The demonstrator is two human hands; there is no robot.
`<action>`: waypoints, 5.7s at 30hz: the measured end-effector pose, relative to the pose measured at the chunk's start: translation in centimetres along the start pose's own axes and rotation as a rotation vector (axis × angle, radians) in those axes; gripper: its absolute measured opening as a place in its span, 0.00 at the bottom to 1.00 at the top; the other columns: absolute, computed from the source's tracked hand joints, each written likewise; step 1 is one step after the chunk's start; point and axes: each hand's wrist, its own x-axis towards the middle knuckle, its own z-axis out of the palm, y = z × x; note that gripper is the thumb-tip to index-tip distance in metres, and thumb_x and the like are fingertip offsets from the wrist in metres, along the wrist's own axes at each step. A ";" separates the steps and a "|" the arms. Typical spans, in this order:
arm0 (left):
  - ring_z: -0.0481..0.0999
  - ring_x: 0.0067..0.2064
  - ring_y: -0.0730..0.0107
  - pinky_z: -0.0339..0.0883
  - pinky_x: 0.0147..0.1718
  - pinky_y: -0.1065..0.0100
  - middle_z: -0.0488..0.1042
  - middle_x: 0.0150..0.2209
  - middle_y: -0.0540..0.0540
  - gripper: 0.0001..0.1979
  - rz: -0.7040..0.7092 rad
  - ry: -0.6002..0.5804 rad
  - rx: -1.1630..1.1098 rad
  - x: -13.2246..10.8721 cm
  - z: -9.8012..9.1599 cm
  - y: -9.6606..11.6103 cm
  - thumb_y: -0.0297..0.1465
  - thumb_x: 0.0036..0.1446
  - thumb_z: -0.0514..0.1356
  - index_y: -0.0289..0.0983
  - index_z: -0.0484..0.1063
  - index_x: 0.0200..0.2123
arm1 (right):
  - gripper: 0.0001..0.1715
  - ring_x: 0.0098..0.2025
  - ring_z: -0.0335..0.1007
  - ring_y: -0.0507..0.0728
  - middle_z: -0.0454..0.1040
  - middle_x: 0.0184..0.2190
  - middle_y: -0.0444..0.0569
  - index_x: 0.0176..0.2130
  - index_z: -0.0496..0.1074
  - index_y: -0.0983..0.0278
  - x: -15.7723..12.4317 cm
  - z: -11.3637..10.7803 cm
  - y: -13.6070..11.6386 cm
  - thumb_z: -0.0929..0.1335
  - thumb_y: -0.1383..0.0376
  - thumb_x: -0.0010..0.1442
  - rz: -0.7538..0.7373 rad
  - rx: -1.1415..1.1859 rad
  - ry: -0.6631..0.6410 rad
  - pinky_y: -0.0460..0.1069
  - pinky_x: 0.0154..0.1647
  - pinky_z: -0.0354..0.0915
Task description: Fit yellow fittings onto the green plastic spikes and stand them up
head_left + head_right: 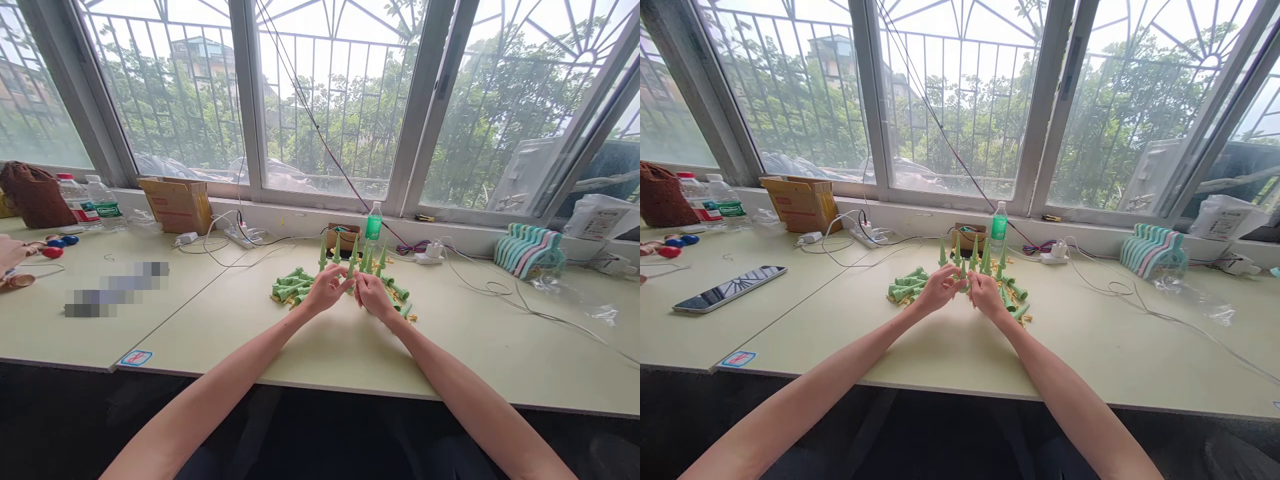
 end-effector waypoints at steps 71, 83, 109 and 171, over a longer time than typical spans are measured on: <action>0.64 0.19 0.78 0.59 0.21 0.73 0.71 0.26 0.49 0.23 -0.164 0.106 0.069 -0.1 0.0 1.3 0.50 0.61 0.48 0.36 0.68 0.31 | 0.30 0.13 0.58 0.48 0.63 0.15 0.41 0.23 0.58 0.61 0.0 0.1 0.0 0.56 0.43 0.64 -0.025 0.087 0.006 0.45 0.18 0.57; 0.68 0.19 0.75 0.59 0.17 0.72 0.72 0.26 0.42 0.32 -0.566 -0.214 -0.384 0.1 -0.4 1.7 0.55 0.56 0.48 0.31 0.72 0.26 | 0.28 0.14 0.60 0.49 0.65 0.18 0.41 0.24 0.58 0.61 -0.1 0.0 0.0 0.56 0.45 0.65 -0.071 0.064 -0.023 0.45 0.18 0.56; 0.67 0.27 0.80 0.64 0.24 0.73 0.64 0.41 0.46 0.08 0.036 -0.085 0.144 -0.4 0.2 -0.6 0.36 0.59 0.56 0.38 0.67 0.40 | 0.32 0.10 0.54 0.49 0.58 0.09 0.41 0.15 0.56 0.62 0.4 0.1 0.9 0.58 0.47 0.63 0.078 0.139 0.004 0.46 0.15 0.57; 0.67 0.21 0.81 0.60 0.17 0.76 0.69 0.35 0.49 0.20 -0.262 -0.010 -0.035 -0.2 0.3 -0.3 0.41 0.49 0.65 0.39 0.64 0.42 | 0.32 0.12 0.56 0.49 0.62 0.11 0.41 0.19 0.57 0.61 -0.1 0.3 -0.2 0.57 0.42 0.62 0.022 0.136 0.006 0.46 0.15 0.55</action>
